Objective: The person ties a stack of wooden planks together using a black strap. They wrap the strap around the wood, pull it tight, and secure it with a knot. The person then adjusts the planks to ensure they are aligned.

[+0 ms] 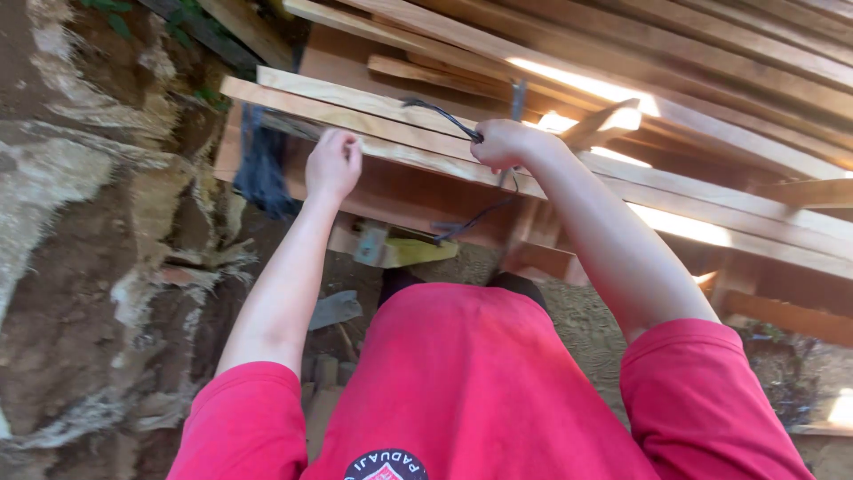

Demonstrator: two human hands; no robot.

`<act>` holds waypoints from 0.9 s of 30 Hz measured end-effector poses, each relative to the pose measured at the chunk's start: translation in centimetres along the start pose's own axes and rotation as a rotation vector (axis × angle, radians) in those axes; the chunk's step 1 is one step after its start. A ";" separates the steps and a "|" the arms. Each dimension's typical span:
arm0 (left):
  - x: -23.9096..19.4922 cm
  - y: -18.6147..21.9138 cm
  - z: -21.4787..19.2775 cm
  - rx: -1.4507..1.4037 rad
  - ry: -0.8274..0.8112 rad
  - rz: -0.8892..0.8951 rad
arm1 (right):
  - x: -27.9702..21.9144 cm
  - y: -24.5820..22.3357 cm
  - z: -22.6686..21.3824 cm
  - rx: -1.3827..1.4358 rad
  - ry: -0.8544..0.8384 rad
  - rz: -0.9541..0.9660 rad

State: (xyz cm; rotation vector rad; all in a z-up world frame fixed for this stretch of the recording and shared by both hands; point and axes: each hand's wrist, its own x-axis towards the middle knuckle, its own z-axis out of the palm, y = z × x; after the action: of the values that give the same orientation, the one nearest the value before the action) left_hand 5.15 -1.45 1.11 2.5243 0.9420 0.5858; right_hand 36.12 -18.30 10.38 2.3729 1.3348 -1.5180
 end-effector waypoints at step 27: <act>3.1 51.1 23.7 0.314 -1.076 0.465 | -19.0 42.6 13.4 0.741 0.998 0.178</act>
State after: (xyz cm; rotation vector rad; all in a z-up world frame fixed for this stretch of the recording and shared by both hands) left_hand 45.96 -40.06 6.65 2.7178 0.0391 -0.8355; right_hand 51.59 -63.29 0.63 3.8744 0.5269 -0.8159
